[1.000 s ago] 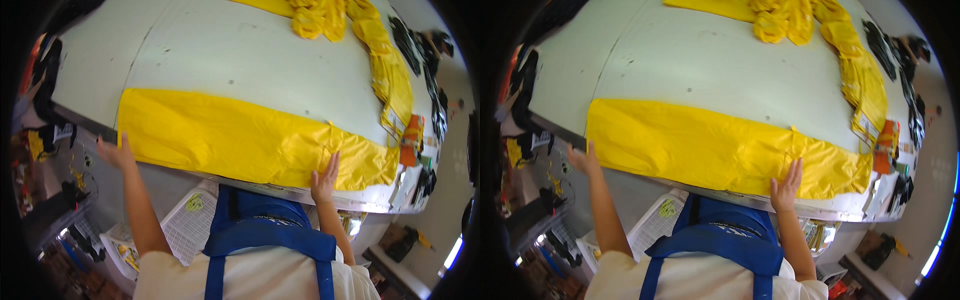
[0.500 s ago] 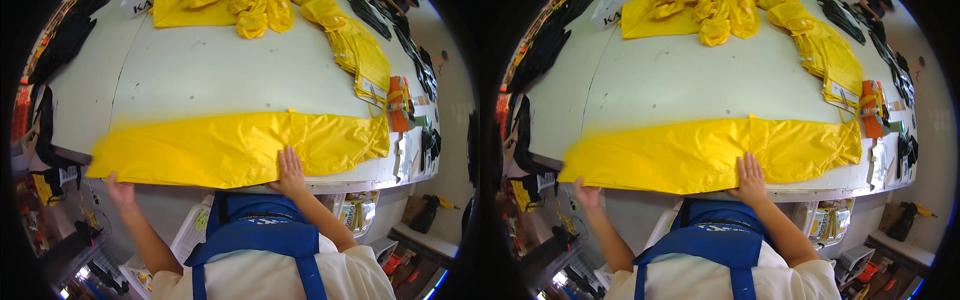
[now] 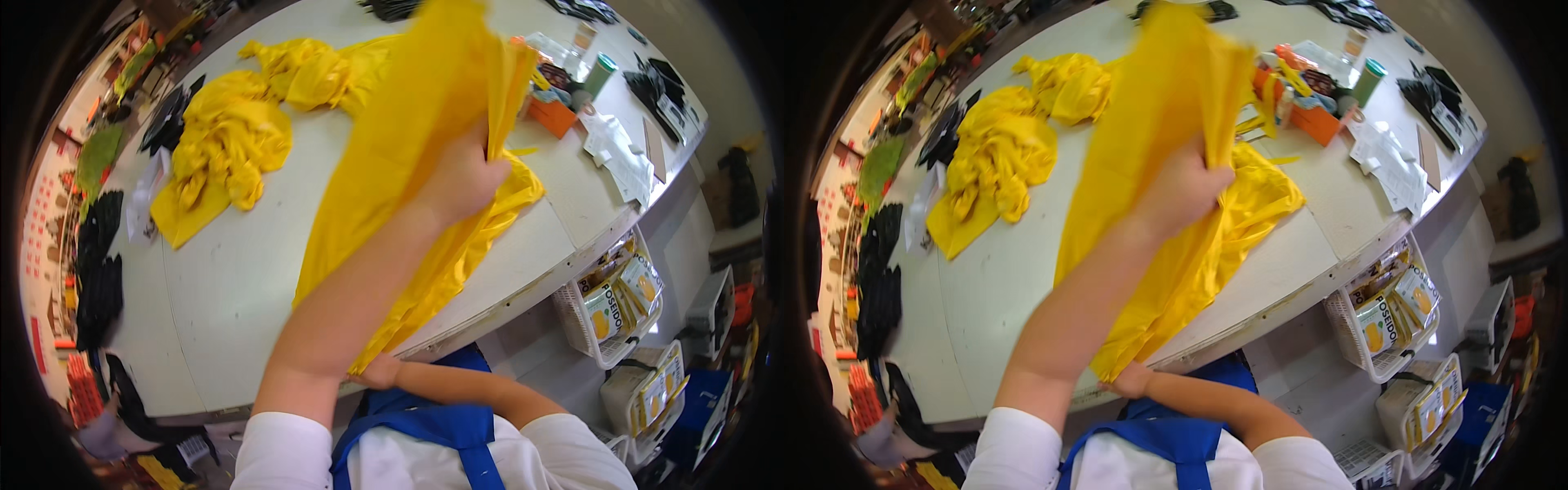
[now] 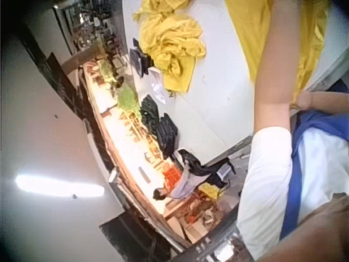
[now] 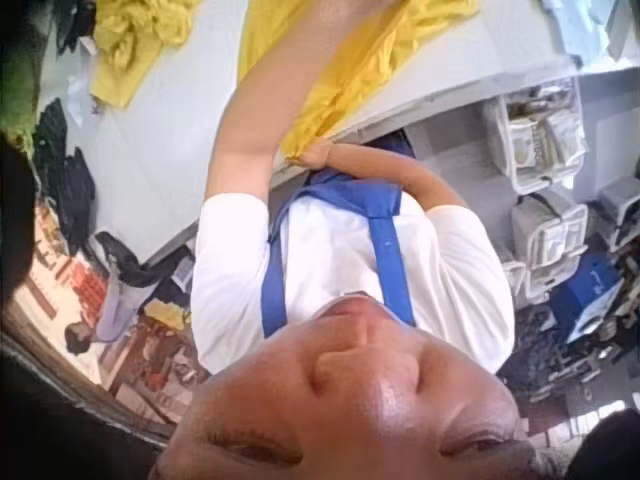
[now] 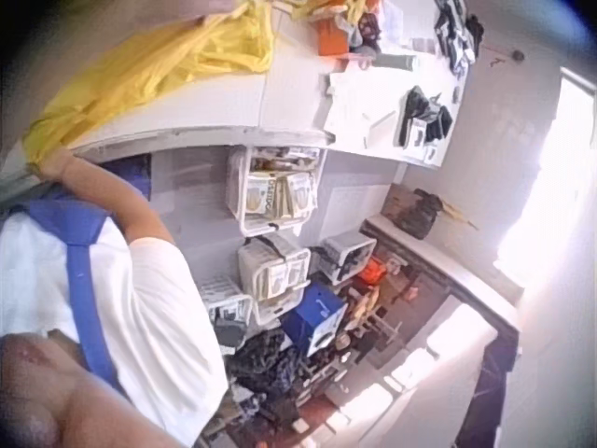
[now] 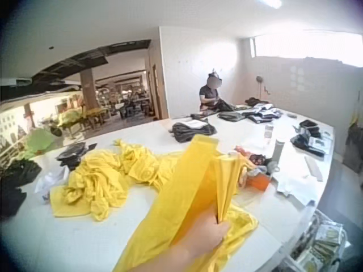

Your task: The person folds a yellow raincoat on a table. They smooth the fabric, fold the sides inward, and then fold the garment into a compact rectangle.

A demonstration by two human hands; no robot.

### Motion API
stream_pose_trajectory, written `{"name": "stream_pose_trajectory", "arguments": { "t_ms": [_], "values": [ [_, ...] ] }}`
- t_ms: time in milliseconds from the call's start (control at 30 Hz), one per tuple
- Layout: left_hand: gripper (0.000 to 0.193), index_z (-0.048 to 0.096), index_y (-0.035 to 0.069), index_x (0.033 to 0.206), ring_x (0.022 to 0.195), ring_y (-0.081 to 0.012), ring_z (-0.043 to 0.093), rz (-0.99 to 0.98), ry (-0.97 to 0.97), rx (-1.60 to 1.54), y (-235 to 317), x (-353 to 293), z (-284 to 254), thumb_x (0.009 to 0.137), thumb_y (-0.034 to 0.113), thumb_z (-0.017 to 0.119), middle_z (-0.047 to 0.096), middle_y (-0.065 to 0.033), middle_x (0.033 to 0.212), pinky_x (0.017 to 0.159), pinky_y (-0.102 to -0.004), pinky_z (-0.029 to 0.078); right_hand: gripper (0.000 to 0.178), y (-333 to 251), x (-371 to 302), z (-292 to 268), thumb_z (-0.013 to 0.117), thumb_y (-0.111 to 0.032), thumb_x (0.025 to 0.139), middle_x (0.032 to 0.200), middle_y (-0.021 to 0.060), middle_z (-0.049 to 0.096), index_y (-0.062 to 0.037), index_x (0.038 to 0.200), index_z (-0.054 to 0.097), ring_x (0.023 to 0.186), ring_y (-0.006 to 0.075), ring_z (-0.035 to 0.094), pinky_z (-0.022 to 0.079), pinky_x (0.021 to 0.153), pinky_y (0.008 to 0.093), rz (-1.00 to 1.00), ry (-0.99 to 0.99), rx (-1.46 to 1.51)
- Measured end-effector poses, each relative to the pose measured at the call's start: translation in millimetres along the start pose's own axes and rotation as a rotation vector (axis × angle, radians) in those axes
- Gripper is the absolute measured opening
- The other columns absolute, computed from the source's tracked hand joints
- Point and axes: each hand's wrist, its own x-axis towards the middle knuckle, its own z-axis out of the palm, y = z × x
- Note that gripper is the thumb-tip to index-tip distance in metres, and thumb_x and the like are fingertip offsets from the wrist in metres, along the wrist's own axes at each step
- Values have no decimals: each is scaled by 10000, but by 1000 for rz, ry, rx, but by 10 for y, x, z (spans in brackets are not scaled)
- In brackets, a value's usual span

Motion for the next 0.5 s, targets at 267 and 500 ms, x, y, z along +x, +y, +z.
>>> {"name": "stream_pose_trajectory", "arguments": {
  "t_ms": [267, 500],
  "values": [
    [689, 390, 86, 1405, 1154, -387, 475, -108, -403, 547, -1396, -390, 1213, 791, 225, 670, 470, -205, 1311, 972, -418, 399, 579, 135, -56, -221, 598, -325, 871, 1413, 184, 409, -49, 1354, 437, 1324, 331, 351, 260, 1105, 421, -128, 190, 555],
    [908, 317, 80, 1387, 1300, -436, 289, -225, 216, 872, -733, -3006, -271, 624, 188, 798, 278, -256, 1424, 1071, -511, 265, 694, 106, -6, -283, 633, -309, 786, 1428, 188, 377, -37, 1377, 392, 1345, 359, 303, 253, 1107, 428, -165, 179, 572]
  ]
}}
